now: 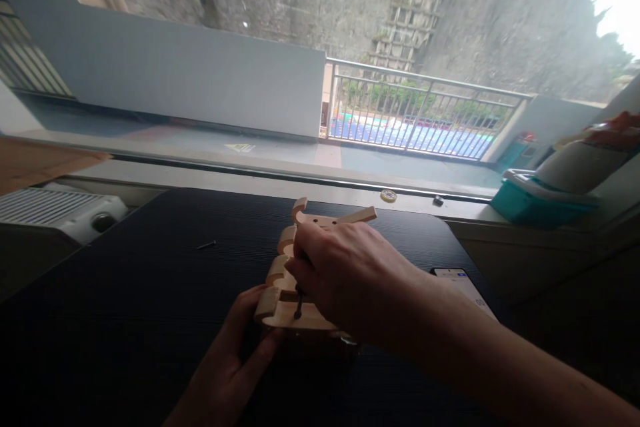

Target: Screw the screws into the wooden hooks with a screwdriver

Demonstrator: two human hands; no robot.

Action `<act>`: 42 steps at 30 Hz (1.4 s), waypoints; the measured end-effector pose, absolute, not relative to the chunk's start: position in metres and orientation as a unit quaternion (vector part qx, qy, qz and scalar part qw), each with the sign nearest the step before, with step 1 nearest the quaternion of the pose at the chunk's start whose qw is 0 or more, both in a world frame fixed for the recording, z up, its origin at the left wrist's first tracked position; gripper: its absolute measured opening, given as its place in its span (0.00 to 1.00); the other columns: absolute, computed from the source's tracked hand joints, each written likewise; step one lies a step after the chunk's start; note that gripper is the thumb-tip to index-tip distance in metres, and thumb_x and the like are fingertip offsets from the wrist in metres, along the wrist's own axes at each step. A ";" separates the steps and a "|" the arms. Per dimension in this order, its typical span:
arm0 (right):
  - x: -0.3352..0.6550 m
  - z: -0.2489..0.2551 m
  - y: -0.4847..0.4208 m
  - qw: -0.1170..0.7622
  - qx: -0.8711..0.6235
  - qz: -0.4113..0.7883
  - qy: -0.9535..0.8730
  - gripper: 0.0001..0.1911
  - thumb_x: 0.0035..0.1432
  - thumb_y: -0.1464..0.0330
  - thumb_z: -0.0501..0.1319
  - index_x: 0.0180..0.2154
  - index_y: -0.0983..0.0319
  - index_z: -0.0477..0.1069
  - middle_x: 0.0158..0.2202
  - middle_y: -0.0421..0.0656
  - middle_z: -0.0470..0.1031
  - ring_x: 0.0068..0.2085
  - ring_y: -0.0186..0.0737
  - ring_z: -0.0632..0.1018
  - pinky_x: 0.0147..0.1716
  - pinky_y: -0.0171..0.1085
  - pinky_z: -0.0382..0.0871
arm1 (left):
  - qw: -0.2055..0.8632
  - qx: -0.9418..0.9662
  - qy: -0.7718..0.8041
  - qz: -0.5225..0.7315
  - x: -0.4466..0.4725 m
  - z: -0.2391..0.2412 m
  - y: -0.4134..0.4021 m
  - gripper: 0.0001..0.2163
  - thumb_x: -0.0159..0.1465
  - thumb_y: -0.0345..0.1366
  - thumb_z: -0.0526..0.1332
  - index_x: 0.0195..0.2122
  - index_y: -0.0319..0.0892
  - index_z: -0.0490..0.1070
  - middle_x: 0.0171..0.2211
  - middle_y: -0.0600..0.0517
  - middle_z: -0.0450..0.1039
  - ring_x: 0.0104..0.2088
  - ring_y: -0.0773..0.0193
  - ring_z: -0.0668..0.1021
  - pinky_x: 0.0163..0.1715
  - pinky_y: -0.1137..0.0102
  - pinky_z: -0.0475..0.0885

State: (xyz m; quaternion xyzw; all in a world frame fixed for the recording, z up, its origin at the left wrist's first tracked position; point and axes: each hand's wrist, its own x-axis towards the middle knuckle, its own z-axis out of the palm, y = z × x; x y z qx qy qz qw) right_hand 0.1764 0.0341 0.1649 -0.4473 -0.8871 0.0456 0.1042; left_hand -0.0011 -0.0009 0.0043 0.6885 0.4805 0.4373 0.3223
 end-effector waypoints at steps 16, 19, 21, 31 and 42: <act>0.178 0.190 0.031 -0.001 -0.331 0.061 -0.942 0.06 0.60 0.75 0.55 0.32 0.61 0.68 0.33 0.40 0.73 0.30 0.32 0.70 0.29 0.34 0.56 | 0.316 0.675 0.507 0.434 -0.001 0.004 -0.002 0.18 0.62 0.40 0.59 0.53 0.49 0.61 0.51 0.49 0.69 0.49 0.54 0.75 0.50 0.61 0.71; 0.181 0.180 0.036 0.021 -0.323 0.052 -0.945 0.05 0.60 0.75 0.55 0.34 0.61 0.68 0.33 0.40 0.73 0.31 0.33 0.70 0.29 0.34 0.56 | 0.306 0.682 0.501 0.436 -0.002 0.003 -0.002 0.18 0.62 0.40 0.59 0.53 0.50 0.61 0.52 0.50 0.69 0.49 0.55 0.75 0.49 0.62 0.71; 0.182 0.174 0.037 0.040 -0.329 0.050 -0.942 0.05 0.59 0.75 0.56 0.33 0.61 0.67 0.31 0.40 0.72 0.30 0.32 0.69 0.29 0.34 0.55 | 0.303 0.683 0.502 0.436 -0.002 0.002 -0.002 0.19 0.62 0.39 0.59 0.54 0.51 0.60 0.52 0.50 0.69 0.50 0.55 0.75 0.49 0.62 0.71; 0.173 0.171 0.028 0.079 -0.449 -0.005 -0.890 0.12 0.63 0.66 0.54 0.26 0.61 0.66 0.20 0.36 0.65 0.20 0.31 0.62 0.21 0.34 0.46 | 0.314 0.683 0.495 0.435 -0.001 0.002 -0.001 0.18 0.63 0.40 0.57 0.54 0.49 0.59 0.53 0.48 0.67 0.51 0.54 0.73 0.51 0.60 0.70; 0.173 0.194 0.028 -0.014 -0.359 0.034 -0.933 0.05 0.56 0.76 0.58 0.33 0.61 0.69 0.30 0.39 0.73 0.29 0.33 0.71 0.28 0.34 0.56 | 0.328 0.685 0.499 0.417 -0.003 0.000 -0.002 0.18 0.64 0.40 0.57 0.54 0.51 0.56 0.51 0.50 0.68 0.49 0.56 0.74 0.51 0.61 0.69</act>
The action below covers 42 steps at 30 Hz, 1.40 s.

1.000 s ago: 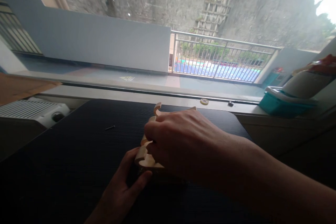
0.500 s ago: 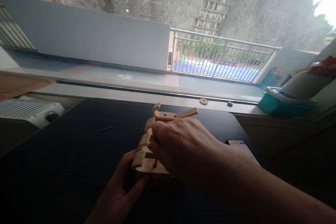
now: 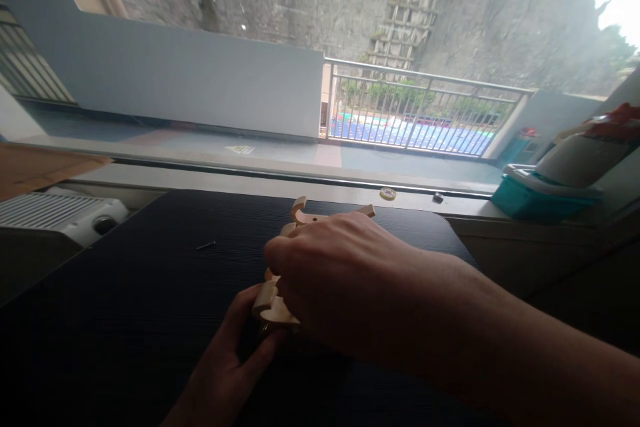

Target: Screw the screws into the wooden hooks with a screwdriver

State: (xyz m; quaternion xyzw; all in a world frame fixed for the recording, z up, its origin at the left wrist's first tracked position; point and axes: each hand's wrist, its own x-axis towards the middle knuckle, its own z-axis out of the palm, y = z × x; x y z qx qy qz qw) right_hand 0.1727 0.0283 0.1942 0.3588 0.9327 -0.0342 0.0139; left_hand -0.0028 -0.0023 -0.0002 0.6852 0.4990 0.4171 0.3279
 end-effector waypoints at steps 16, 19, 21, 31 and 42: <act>0.172 0.157 0.028 -0.096 0.518 -0.002 0.850 0.09 0.64 0.66 0.51 0.31 0.61 0.62 0.23 0.37 0.68 0.22 0.33 0.65 0.22 0.36 0.47 | 0.321 0.692 0.484 0.429 -0.001 -0.001 -0.001 0.18 0.65 0.39 0.56 0.55 0.50 0.56 0.55 0.49 0.64 0.53 0.55 0.71 0.52 0.60 0.68; 0.175 0.164 0.029 -0.084 0.489 0.028 0.868 0.13 0.63 0.63 0.52 0.27 0.60 0.63 0.20 0.36 0.67 0.20 0.32 0.62 0.22 0.36 0.46 | 0.329 0.685 0.493 0.423 -0.001 0.000 -0.002 0.17 0.65 0.40 0.56 0.54 0.50 0.55 0.54 0.49 0.65 0.52 0.55 0.72 0.52 0.59 0.68; 0.177 0.170 0.030 -0.084 0.432 0.037 0.897 0.12 0.63 0.64 0.53 0.27 0.60 0.64 0.22 0.36 0.67 0.21 0.32 0.63 0.22 0.35 0.47 | 0.335 0.683 0.498 0.417 -0.002 0.001 -0.002 0.18 0.65 0.40 0.56 0.54 0.51 0.55 0.54 0.50 0.65 0.52 0.55 0.72 0.52 0.58 0.68; 0.177 0.164 0.035 -0.071 0.309 -0.036 0.948 0.09 0.60 0.74 0.56 0.27 0.60 0.63 0.25 0.36 0.68 0.26 0.30 0.65 0.26 0.34 0.53 | 0.328 0.684 0.506 0.411 -0.003 0.000 -0.002 0.18 0.64 0.40 0.57 0.54 0.52 0.57 0.55 0.51 0.65 0.53 0.54 0.72 0.50 0.60 0.69; 0.174 0.156 0.032 -0.104 0.474 0.077 0.871 0.12 0.63 0.66 0.51 0.27 0.60 0.64 0.19 0.37 0.66 0.19 0.32 0.62 0.20 0.36 0.44 | 0.326 0.669 0.504 0.438 -0.002 0.002 -0.003 0.19 0.63 0.40 0.59 0.54 0.51 0.58 0.54 0.50 0.66 0.52 0.54 0.73 0.52 0.59 0.69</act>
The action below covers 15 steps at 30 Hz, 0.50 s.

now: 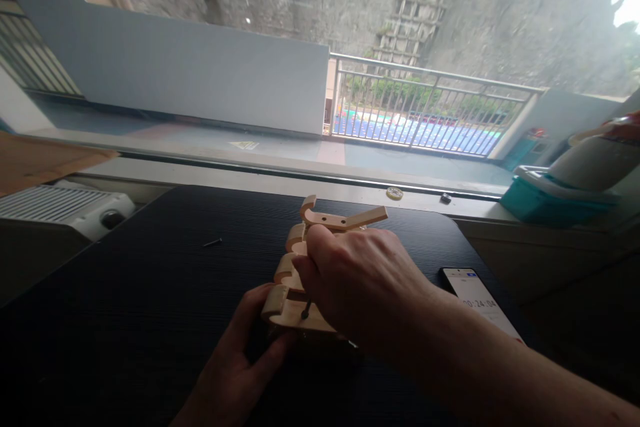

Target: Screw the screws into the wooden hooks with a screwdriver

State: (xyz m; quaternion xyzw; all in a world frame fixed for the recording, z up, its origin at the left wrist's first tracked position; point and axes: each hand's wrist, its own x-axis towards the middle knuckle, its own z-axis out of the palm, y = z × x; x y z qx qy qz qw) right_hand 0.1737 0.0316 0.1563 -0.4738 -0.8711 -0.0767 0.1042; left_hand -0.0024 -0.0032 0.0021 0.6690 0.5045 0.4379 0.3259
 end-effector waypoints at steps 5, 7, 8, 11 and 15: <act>0.177 0.172 0.032 0.064 -0.369 -0.050 -0.926 0.08 0.61 0.68 0.55 0.29 0.60 0.66 0.26 0.38 0.71 0.25 0.32 0.67 0.23 0.34 0.50 | 0.332 0.665 0.499 0.446 -0.004 0.005 -0.003 0.17 0.64 0.41 0.57 0.53 0.51 0.59 0.52 0.51 0.67 0.50 0.58 0.73 0.51 0.64 0.70; 0.175 0.174 0.032 0.043 -0.324 -0.030 -0.944 0.05 0.59 0.70 0.57 0.29 0.60 0.65 0.28 0.38 0.71 0.27 0.32 0.67 0.25 0.34 0.52 | 0.337 0.670 0.492 0.443 -0.004 0.005 -0.002 0.15 0.64 0.41 0.57 0.52 0.51 0.60 0.51 0.52 0.68 0.50 0.58 0.74 0.51 0.65 0.69; 0.174 0.174 0.032 0.031 -0.309 -0.020 -0.950 0.05 0.58 0.71 0.57 0.29 0.60 0.65 0.28 0.38 0.70 0.27 0.32 0.67 0.26 0.34 0.53 | 0.339 0.671 0.489 0.442 -0.003 0.005 -0.002 0.15 0.64 0.41 0.57 0.52 0.51 0.61 0.51 0.52 0.68 0.50 0.58 0.74 0.51 0.65 0.69; 0.171 0.173 0.034 0.014 -0.301 0.001 -0.953 0.05 0.57 0.72 0.58 0.30 0.60 0.63 0.27 0.38 0.69 0.27 0.32 0.66 0.26 0.34 0.54 | 0.347 0.670 0.494 0.432 -0.003 0.005 -0.002 0.15 0.64 0.41 0.57 0.51 0.50 0.61 0.51 0.51 0.68 0.50 0.58 0.74 0.51 0.65 0.69; 0.169 0.169 0.034 0.015 -0.320 0.021 -0.947 0.06 0.56 0.75 0.57 0.29 0.60 0.62 0.25 0.37 0.67 0.24 0.31 0.65 0.24 0.34 0.52 | 0.348 0.672 0.502 0.419 -0.005 0.004 -0.004 0.14 0.64 0.40 0.58 0.51 0.50 0.61 0.53 0.51 0.67 0.51 0.58 0.74 0.52 0.65 0.69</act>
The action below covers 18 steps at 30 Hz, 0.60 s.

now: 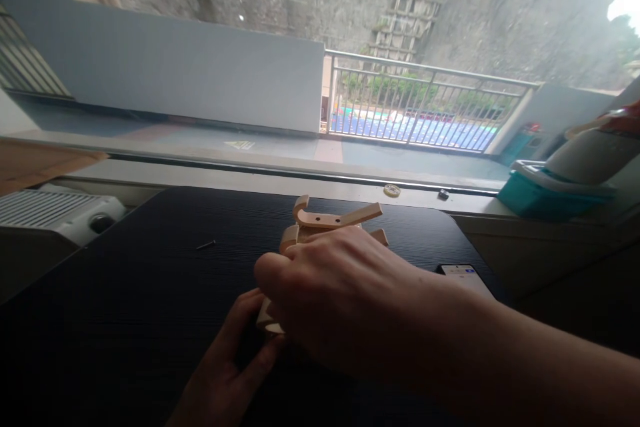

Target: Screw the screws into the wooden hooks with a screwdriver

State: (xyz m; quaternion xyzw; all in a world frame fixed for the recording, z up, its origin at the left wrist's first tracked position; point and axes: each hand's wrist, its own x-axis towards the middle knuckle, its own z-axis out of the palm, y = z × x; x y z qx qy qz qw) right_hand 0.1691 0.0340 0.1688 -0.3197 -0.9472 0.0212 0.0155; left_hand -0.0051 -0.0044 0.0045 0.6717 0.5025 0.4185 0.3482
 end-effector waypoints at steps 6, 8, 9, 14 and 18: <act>0.167 0.147 0.034 0.128 -0.505 0.004 -0.853 0.09 0.61 0.67 0.53 0.28 0.59 0.60 0.20 0.34 0.64 0.21 0.31 0.62 0.21 0.34 0.46 | 0.316 0.682 0.482 0.451 -0.005 -0.001 -0.004 0.15 0.64 0.38 0.57 0.51 0.51 0.61 0.53 0.50 0.65 0.52 0.58 0.72 0.51 0.64 0.70; 0.167 0.142 0.034 0.147 -0.547 0.005 -0.824 0.10 0.62 0.65 0.52 0.28 0.59 0.60 0.20 0.34 0.64 0.21 0.32 0.62 0.22 0.34 0.46 | 0.317 0.678 0.483 0.455 -0.004 -0.001 -0.004 0.15 0.63 0.38 0.58 0.52 0.50 0.61 0.53 0.50 0.65 0.52 0.57 0.72 0.52 0.64 0.70; 0.168 0.142 0.033 0.146 -0.554 0.006 -0.820 0.10 0.62 0.65 0.52 0.28 0.60 0.60 0.20 0.34 0.64 0.21 0.32 0.62 0.22 0.34 0.46 | 0.318 0.675 0.486 0.455 -0.004 0.000 -0.004 0.17 0.62 0.38 0.59 0.52 0.50 0.61 0.54 0.50 0.65 0.53 0.57 0.71 0.52 0.63 0.69; 0.176 0.164 0.030 0.092 -0.468 0.030 -0.879 0.09 0.60 0.66 0.55 0.27 0.60 0.65 0.22 0.35 0.67 0.22 0.30 0.63 0.22 0.33 0.48 | 0.336 0.658 0.486 0.467 -0.001 0.007 -0.001 0.16 0.62 0.39 0.60 0.51 0.51 0.64 0.53 0.51 0.65 0.53 0.58 0.71 0.52 0.66 0.69; 0.193 0.181 0.026 0.057 -0.413 0.055 -0.907 0.07 0.59 0.68 0.57 0.28 0.58 0.70 0.23 0.34 0.70 0.23 0.29 0.65 0.22 0.31 0.52 | 0.324 0.666 0.494 0.454 0.000 0.011 -0.007 0.14 0.61 0.39 0.60 0.49 0.49 0.66 0.51 0.50 0.67 0.51 0.57 0.73 0.50 0.66 0.71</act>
